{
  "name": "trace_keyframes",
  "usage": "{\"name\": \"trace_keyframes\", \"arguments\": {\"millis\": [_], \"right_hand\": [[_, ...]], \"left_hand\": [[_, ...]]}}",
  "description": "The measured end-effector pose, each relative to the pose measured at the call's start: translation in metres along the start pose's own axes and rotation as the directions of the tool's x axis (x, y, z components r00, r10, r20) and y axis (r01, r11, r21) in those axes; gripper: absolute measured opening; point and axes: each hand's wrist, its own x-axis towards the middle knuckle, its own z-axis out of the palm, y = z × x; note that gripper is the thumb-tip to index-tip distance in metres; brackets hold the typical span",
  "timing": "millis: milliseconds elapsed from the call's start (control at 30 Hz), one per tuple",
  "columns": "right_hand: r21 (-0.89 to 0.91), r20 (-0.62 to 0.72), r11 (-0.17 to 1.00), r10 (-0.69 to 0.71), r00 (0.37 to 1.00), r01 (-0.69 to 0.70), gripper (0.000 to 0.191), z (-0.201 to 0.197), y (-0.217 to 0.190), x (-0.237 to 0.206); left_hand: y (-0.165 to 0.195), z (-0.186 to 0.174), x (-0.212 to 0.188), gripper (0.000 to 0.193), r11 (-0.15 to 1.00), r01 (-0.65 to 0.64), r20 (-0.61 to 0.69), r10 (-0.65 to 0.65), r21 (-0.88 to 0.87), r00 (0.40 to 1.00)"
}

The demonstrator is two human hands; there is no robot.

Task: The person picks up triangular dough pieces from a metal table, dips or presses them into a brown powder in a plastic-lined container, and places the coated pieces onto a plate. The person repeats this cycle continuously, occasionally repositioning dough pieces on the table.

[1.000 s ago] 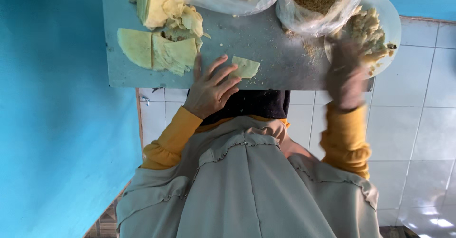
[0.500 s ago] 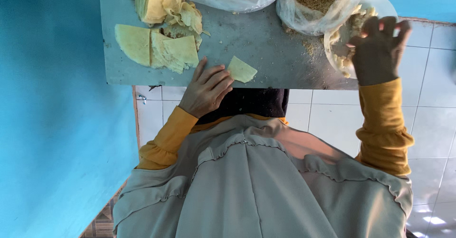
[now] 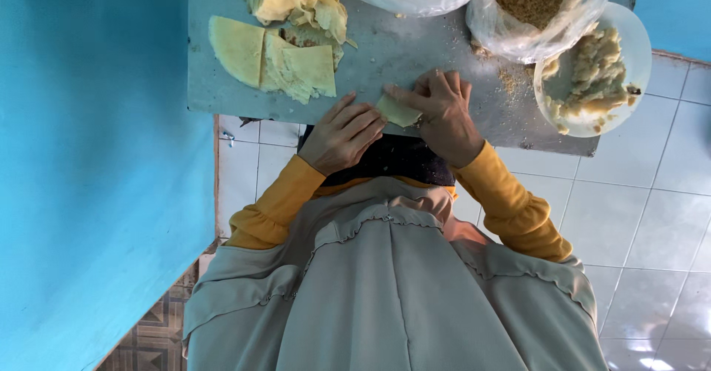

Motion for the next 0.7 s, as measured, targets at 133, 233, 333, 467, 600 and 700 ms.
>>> {"name": "trace_keyframes", "arguments": {"millis": [133, 233, 333, 467, 600, 700], "right_hand": [[-0.490, 0.026, 0.863, -0.122, 0.992, 0.119, 0.050, -0.004, -0.010, 0.000], [-0.578, 0.059, 0.811, -0.071, 0.996, 0.092, 0.049, -0.001, -0.014, -0.006], [-0.446, 0.075, 0.889, -0.082, 0.994, 0.107, 0.049, 0.005, -0.019, -0.014], [-0.244, 0.079, 0.969, -0.028, 0.996, 0.046, 0.053, -0.003, -0.018, -0.025], [-0.279, -0.068, 0.958, -0.093, 0.993, 0.071, 0.032, -0.045, 0.022, -0.017], [-0.215, -0.091, 0.955, 0.189, 0.978, -0.205, 0.041, -0.091, 0.080, 0.009]], "left_hand": [[0.000, 0.000, 0.001, 0.025, 1.000, 0.002, 0.015, -0.002, -0.006, 1.000], [0.002, -0.001, 0.004, 0.025, 1.000, 0.013, -0.035, -0.013, 0.001, 0.999], [0.011, -0.005, 0.010, 0.017, 0.985, 0.157, -0.050, -0.161, -0.070, 0.986], [0.029, -0.012, 0.024, 0.016, 0.911, 0.412, -0.152, -0.408, -0.007, 0.900], [0.038, -0.015, 0.037, 0.014, 0.897, 0.441, -0.099, -0.437, 0.028, 0.894], [0.040, -0.014, 0.040, 0.011, 0.894, 0.447, -0.089, -0.445, 0.006, 0.891]]}}
